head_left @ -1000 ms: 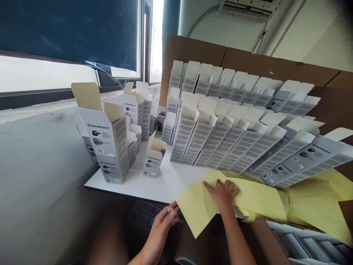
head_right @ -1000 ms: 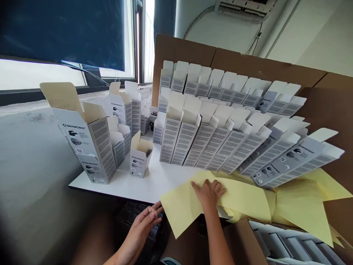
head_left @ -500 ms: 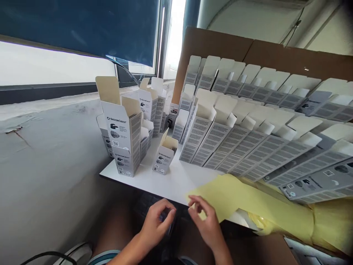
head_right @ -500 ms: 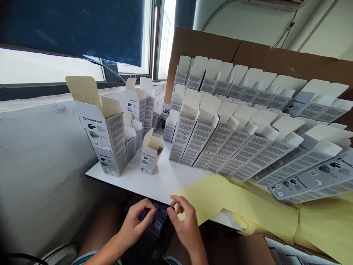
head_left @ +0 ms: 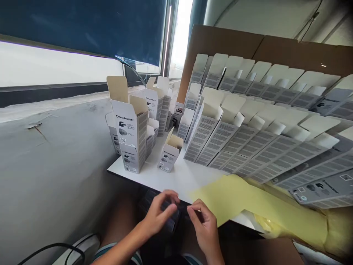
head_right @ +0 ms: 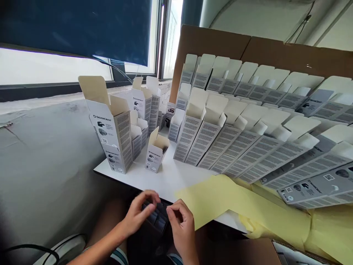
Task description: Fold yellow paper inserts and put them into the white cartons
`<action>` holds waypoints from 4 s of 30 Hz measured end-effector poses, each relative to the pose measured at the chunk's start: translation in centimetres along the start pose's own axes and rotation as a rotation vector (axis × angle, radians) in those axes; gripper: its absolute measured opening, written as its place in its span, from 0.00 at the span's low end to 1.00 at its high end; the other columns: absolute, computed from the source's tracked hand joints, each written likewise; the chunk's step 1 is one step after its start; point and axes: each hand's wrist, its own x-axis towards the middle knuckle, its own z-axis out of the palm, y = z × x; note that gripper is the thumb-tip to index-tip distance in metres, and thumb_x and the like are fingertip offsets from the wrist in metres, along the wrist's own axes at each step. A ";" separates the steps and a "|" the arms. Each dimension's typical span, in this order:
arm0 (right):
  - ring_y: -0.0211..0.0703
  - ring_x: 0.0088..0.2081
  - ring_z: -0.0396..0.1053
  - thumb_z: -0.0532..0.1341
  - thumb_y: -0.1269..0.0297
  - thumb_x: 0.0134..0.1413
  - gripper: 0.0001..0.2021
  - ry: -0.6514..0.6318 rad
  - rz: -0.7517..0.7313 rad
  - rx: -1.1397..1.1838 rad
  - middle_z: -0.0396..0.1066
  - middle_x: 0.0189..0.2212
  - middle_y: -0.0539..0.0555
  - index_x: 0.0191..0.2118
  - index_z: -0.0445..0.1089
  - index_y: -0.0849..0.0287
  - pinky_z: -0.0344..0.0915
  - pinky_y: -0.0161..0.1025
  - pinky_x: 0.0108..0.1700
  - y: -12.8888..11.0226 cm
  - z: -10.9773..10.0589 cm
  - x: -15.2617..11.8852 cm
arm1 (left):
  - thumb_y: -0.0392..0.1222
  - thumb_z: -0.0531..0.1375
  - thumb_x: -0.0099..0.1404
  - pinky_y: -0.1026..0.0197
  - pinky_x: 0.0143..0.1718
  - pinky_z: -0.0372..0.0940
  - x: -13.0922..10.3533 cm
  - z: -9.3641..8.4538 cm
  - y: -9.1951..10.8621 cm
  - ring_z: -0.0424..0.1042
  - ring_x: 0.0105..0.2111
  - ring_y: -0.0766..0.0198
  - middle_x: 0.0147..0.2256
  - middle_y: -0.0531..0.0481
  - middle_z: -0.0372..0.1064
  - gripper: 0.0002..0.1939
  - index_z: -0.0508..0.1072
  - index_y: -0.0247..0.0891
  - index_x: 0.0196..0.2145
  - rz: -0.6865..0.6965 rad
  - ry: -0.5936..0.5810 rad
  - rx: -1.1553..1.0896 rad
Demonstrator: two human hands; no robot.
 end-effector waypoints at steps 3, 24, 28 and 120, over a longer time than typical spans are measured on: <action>0.36 0.27 0.61 0.64 0.60 0.61 0.11 0.150 -0.014 0.010 0.62 0.24 0.47 0.28 0.71 0.58 0.59 0.32 0.29 0.6 -0.6 -0.2 | 0.49 0.66 0.63 0.46 0.57 0.64 3.0 -0.7 -2.2 0.68 0.55 0.49 0.55 0.37 0.64 0.32 0.60 0.39 0.60 0.127 0.400 0.230; 0.56 0.66 0.60 0.58 0.68 0.66 0.04 0.001 -0.304 0.068 0.69 0.60 0.57 0.38 0.69 0.54 0.59 0.62 0.64 -6.4 0.5 -0.1 | 0.58 0.71 0.55 0.41 0.59 0.66 3.1 -3.4 7.0 0.39 0.71 0.33 0.73 0.47 0.19 0.41 0.62 0.50 0.63 0.048 -0.247 -0.122; 0.57 0.61 0.65 0.57 0.66 0.67 0.05 0.018 -0.319 0.145 0.74 0.51 0.58 0.38 0.68 0.53 0.65 0.62 0.58 -6.9 0.8 -0.1 | 0.43 0.74 0.55 0.46 0.52 0.73 2.7 -4.2 7.3 0.43 0.70 0.34 0.73 0.50 0.22 0.33 0.67 0.50 0.56 0.046 -0.196 -0.040; 0.48 0.52 0.73 0.61 0.63 0.58 0.29 -0.059 -0.037 -0.120 0.73 0.51 0.56 0.65 0.61 0.51 0.70 0.44 0.55 10.5 1.0 3.6 | 0.37 0.77 0.37 0.49 0.50 0.66 39.3 -4.0 -0.7 0.75 0.43 0.52 0.42 0.42 0.76 0.38 0.70 0.33 0.47 0.048 -0.052 -0.433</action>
